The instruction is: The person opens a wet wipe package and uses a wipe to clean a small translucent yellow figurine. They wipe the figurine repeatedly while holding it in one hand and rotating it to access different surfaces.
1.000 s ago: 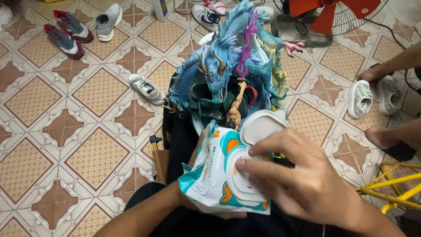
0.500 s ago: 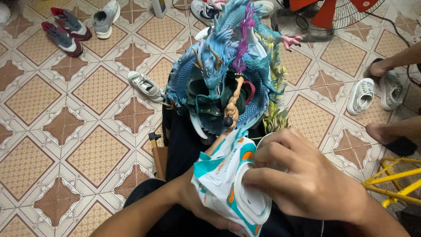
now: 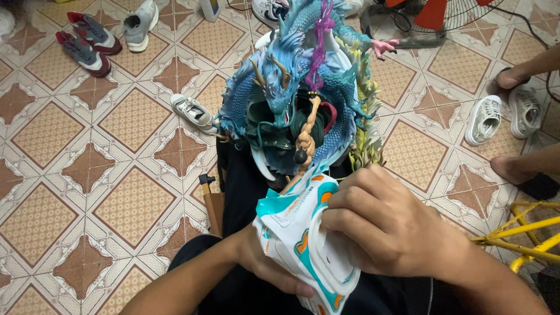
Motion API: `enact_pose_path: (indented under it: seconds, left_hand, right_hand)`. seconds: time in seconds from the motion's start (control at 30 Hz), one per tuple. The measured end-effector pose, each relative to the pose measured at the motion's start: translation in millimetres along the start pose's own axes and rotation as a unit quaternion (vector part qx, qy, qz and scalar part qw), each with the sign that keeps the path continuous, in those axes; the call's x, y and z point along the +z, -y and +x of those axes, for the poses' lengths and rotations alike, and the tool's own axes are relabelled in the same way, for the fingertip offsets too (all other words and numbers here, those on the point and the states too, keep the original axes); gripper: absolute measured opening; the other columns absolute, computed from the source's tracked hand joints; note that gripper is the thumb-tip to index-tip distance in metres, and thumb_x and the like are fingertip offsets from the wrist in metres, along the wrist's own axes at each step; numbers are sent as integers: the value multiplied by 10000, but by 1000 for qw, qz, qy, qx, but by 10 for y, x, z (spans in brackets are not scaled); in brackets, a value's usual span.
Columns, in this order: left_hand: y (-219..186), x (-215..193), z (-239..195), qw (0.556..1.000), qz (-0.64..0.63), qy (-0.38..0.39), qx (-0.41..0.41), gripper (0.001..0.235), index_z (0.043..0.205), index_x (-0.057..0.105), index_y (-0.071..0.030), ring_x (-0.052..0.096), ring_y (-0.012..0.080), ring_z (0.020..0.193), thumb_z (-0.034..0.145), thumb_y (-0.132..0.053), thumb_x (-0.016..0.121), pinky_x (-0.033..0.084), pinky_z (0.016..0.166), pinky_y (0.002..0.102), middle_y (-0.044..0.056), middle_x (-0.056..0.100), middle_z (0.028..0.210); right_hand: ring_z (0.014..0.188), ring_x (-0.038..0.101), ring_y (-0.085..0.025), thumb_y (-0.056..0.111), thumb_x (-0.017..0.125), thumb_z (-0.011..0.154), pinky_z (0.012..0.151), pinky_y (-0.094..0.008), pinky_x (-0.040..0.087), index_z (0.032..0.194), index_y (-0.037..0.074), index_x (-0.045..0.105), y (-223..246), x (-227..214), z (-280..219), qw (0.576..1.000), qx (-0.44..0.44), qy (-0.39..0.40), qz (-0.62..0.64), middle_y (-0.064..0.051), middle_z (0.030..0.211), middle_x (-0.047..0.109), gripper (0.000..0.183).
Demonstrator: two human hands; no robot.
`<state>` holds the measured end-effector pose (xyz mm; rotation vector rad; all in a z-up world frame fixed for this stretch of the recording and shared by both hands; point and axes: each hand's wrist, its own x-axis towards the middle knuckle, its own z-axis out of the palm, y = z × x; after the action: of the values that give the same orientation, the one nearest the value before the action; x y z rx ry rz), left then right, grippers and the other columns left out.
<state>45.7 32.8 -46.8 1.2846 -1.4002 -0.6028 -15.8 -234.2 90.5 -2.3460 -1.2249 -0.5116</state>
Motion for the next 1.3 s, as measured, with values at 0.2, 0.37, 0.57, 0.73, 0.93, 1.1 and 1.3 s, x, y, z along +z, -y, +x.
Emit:
enact_pose_path:
  seconds: [0.2, 0.37, 0.57, 0.73, 0.93, 1.1, 1.3]
  left_hand:
    - [383, 99, -325, 995, -90, -25, 20, 547, 1441, 774, -54, 791, 360, 1405, 1070, -418, 944, 659, 1341, 519, 147, 826, 1474]
    - [577, 31, -548, 968, -252, 16, -4, 644, 1686, 692, -82, 736, 370, 1627, 1141, -320, 938, 656, 1451, 575, 124, 734, 1744]
    - [522, -7, -448, 985, -164, 54, 26, 650, 1694, 677, -137, 766, 380, 1602, 1152, -412, 907, 680, 1447, 554, 115, 742, 1738]
    - [451, -21, -426, 977, -211, 17, 25, 675, 1721, 661, -156, 774, 378, 1599, 1146, -365, 944, 701, 1425, 569, 107, 742, 1739]
    - [394, -36, -292, 993, -73, 35, 89, 505, 1607, 718, -123, 799, 383, 1543, 1187, -346, 886, 690, 1433, 544, 122, 779, 1655]
    - [13, -49, -64, 969, 203, -128, 56, 1292, 1861, 387, -87, 352, 492, 1912, 916, -752, 963, -134, 1619, 749, 195, 552, 1883]
    - [-167, -39, 100, 981, 18, -189, 43, 1169, 1629, 332, -26, 603, 230, 1363, 846, -537, 1033, 467, 1371, 447, 31, 544, 1388]
  right_hand:
    - [1055, 712, -438, 190, 443, 1271, 959, -565, 598, 1152, -6, 662, -5, -46, -32, 996, -4, 2, 90, -195, 1187, 695, 317]
    - [1131, 784, -465, 171, 419, 1260, 1045, -625, 649, 1181, -13, 643, -23, -69, -122, 995, -19, -6, 97, -209, 1225, 721, 301]
    - [1224, 891, -444, 105, 453, 1243, 1081, -608, 748, 1158, -30, 658, 21, -150, -54, 983, -35, 5, 179, -220, 1275, 791, 260]
    - [1275, 878, -456, 170, 408, 1278, 1152, -623, 737, 1213, -12, 661, -22, -184, -108, 967, -19, 40, 251, -191, 1290, 799, 318]
    - [1119, 868, -435, 147, 525, 1237, 999, -516, 755, 1197, -34, 716, 44, -253, -11, 968, 13, 23, 250, -169, 1150, 841, 266]
    - [937, 797, -374, 52, 625, 1193, 935, -469, 706, 1313, -53, 788, 53, -214, 29, 973, 48, 22, 226, -163, 1086, 813, 228]
    - [872, 739, -375, 145, 730, 1199, 773, -484, 610, 1370, -23, 809, 40, -155, -135, 981, 58, 77, 166, -170, 1050, 747, 252]
